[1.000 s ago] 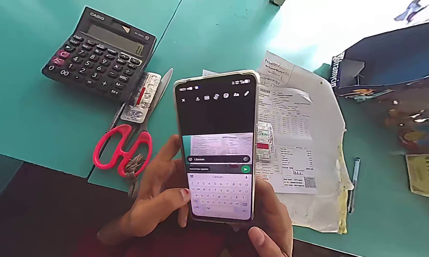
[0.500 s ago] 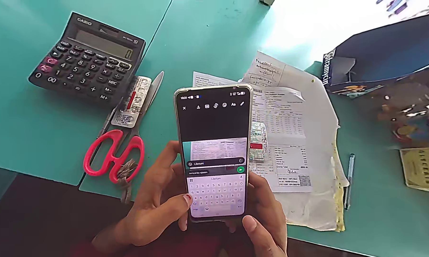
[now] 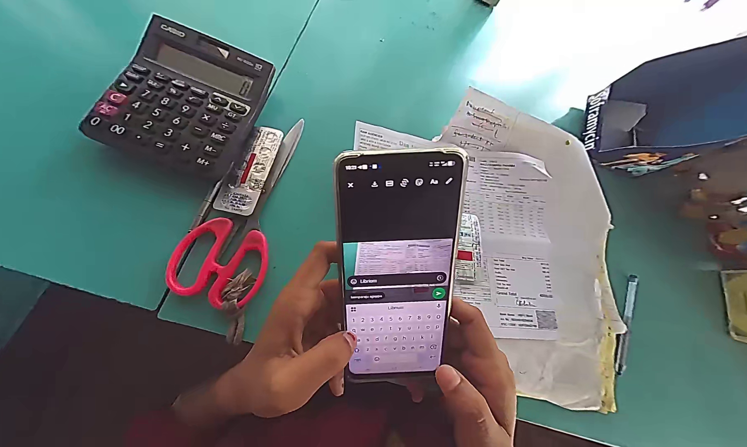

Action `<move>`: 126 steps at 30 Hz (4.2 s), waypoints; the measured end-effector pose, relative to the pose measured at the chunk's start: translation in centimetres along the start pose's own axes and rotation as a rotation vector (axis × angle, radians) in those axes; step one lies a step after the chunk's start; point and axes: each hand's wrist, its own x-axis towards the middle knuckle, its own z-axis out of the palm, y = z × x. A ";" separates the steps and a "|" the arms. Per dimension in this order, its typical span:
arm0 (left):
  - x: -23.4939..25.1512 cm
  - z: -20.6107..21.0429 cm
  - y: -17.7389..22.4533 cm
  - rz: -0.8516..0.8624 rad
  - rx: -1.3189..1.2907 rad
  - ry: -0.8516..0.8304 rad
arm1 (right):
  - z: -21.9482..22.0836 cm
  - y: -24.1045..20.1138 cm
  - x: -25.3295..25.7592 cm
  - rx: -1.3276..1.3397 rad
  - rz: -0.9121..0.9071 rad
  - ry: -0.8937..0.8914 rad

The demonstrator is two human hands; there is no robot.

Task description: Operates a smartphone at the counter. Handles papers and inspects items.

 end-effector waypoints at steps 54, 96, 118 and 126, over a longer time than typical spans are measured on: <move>-0.1 0.1 0.0 -0.006 0.070 -0.007 | 0.6 0.2 0.1 -0.185 -0.027 0.083; 0.2 0.0 -0.3 0.065 0.304 -0.216 | 1.7 0.2 0.9 -0.433 -0.010 0.311; 0.2 -0.1 -0.3 0.051 0.294 -0.210 | 1.7 0.2 1.0 -0.373 -0.008 0.297; 0.1 -0.2 0.2 -0.012 0.179 -0.187 | 1.0 0.2 1.0 -0.227 -0.080 0.254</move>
